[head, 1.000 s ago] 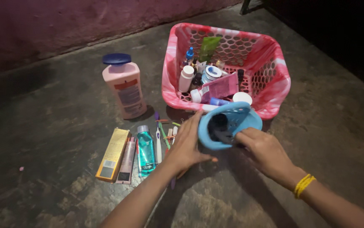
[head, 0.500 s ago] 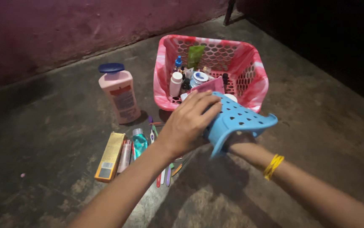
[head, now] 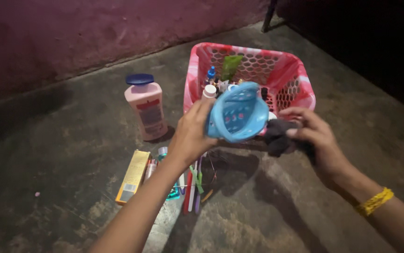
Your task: The person wipes several toothbrushes and a small blue plastic basket with a dark cloth. They pick up each toothbrush from the floor, wipe it, and place it back down. Finally, they wipe the inside and outside of the blue basket and set it aside.
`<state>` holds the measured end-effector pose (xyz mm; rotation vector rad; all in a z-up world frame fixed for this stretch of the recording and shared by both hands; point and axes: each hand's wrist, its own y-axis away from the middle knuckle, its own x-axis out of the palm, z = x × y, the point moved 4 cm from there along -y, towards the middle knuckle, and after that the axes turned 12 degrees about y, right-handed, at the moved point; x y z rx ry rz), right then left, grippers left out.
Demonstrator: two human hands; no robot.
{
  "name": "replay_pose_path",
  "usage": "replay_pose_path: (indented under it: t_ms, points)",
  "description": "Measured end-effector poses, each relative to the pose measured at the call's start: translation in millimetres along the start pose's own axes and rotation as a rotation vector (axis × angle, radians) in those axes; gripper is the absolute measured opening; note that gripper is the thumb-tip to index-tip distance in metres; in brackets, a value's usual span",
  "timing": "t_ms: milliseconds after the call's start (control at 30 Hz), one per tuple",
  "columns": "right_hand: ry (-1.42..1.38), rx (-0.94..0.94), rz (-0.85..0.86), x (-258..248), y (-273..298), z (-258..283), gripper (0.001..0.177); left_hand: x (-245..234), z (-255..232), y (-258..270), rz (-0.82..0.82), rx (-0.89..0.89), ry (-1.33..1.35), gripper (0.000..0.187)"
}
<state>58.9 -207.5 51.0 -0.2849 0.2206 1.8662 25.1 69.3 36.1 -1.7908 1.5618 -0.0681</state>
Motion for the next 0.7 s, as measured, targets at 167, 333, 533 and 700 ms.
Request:
replay_pose_path:
  t_ms: [167,333,533,700]
  points:
    - [0.037,-0.051,-0.190,13,2,27,0.035,11,28,18,-0.216,-0.522,0.379,0.089]
    - [0.930,-0.613,-0.268,96,24,34,0.040,56,20,21,-0.267,-0.852,0.992,0.079]
    - [0.661,-0.395,-0.275,90,-31,32,0.050,67,8,39,-0.373,-0.949,0.930,0.082]
    - [0.947,-0.618,-0.290,106,-2,48,0.045,61,18,15,-0.463,-0.839,0.938,0.085]
